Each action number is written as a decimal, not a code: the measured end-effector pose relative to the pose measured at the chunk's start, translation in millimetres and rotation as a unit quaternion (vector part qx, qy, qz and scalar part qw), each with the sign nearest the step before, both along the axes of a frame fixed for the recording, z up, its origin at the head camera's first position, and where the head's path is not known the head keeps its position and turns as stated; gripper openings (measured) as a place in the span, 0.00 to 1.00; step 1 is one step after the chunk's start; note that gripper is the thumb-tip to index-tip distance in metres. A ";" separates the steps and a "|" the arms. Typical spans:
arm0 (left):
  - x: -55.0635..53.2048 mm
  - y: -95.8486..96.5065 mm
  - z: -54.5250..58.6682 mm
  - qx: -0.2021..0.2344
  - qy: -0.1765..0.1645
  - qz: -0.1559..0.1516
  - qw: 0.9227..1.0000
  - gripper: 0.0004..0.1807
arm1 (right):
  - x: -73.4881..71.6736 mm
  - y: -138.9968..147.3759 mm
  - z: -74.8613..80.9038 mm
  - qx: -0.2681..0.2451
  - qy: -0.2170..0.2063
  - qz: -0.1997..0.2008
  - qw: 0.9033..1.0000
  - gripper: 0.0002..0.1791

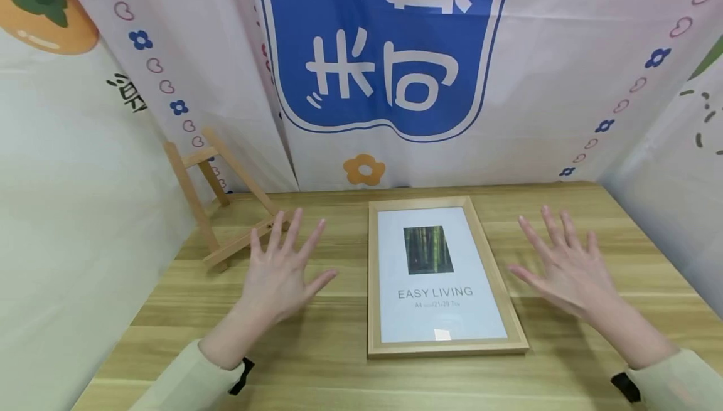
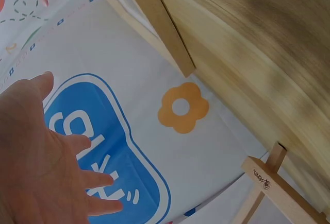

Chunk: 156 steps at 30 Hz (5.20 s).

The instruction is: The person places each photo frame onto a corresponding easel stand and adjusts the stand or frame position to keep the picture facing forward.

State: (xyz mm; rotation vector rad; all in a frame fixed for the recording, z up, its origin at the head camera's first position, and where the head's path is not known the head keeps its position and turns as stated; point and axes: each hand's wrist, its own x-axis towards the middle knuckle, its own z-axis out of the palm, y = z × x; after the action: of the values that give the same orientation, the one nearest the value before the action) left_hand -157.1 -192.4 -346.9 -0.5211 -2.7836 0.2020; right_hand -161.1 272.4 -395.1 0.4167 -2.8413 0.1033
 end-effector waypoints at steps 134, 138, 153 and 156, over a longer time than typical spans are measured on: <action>-32.7 58.5 -88.5 0.623 -0.333 -0.059 0.705 0.54 | -25.5 -41.1 -35.7 -0.560 -0.267 0.114 0.776 0.43; -31.5 52.1 -77.5 0.649 -0.333 -0.053 0.682 0.55 | -30.7 -48.3 -23.6 -0.561 -0.239 0.127 0.782 0.43; -16.0 13.7 -32.9 0.698 -0.309 -0.064 0.643 0.63 | -58.0 -86.7 26.5 -0.592 -0.225 0.194 0.749 0.44; -10.0 7.2 -31.7 0.705 -0.288 -0.057 0.645 0.63 | -65.3 -97.8 32.0 -0.595 -0.216 0.216 0.743 0.43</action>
State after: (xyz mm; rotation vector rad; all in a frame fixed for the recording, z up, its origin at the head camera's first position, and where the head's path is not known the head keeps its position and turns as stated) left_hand -167.1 -185.3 -378.6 -0.2802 -2.2974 -2.2684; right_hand -226.4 174.7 -363.2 0.7435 -2.2662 2.1507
